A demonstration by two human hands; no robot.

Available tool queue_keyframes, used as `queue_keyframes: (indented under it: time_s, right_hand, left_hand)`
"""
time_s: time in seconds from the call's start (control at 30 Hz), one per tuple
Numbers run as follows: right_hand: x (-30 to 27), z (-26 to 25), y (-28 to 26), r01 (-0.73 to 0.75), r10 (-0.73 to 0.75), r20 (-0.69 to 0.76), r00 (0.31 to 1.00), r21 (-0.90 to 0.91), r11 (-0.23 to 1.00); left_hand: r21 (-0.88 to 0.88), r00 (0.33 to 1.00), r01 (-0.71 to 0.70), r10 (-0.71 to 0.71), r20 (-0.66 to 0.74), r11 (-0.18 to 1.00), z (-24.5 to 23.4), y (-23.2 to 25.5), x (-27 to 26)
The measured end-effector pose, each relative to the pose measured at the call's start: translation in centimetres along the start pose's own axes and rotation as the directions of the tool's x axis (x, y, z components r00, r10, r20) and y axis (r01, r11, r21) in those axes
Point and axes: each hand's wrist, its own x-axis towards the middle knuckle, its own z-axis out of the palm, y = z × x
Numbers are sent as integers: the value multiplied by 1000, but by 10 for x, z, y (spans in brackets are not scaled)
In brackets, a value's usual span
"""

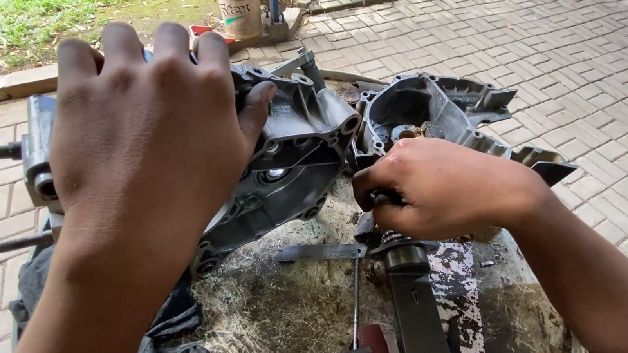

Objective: The person uses a flat metal tool to scrape and clean the mating surface of a disassembled engine casing. They repeatedly scrape along the edges and grooves of the metal part, removing residue, while the engine block rests on a work surface.

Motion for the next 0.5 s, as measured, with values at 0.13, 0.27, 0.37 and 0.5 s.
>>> queue_keyframes:
  time_s: [0.13,0.27,0.37,0.5]
  right_hand:
    - [2,5,6,87,-90,-63,994,-50,995]
    - [3,3,4,116,-118,-77,990,-36,993]
    - [1,-1,-2,23,-23,-16,1000,-14,1000]
    - [4,4,4,61,-61,-59,996,-6,998]
  left_hand:
    - [6,1000,3,-3,-29,1000,3,0,0]
    - [13,1000,5,-5,-27,1000,8,0,0]
    - [50,998,16,-14,-54,999,12,-2,2]
    - [22,999,11,-10,-41,1000,13,-3,3]
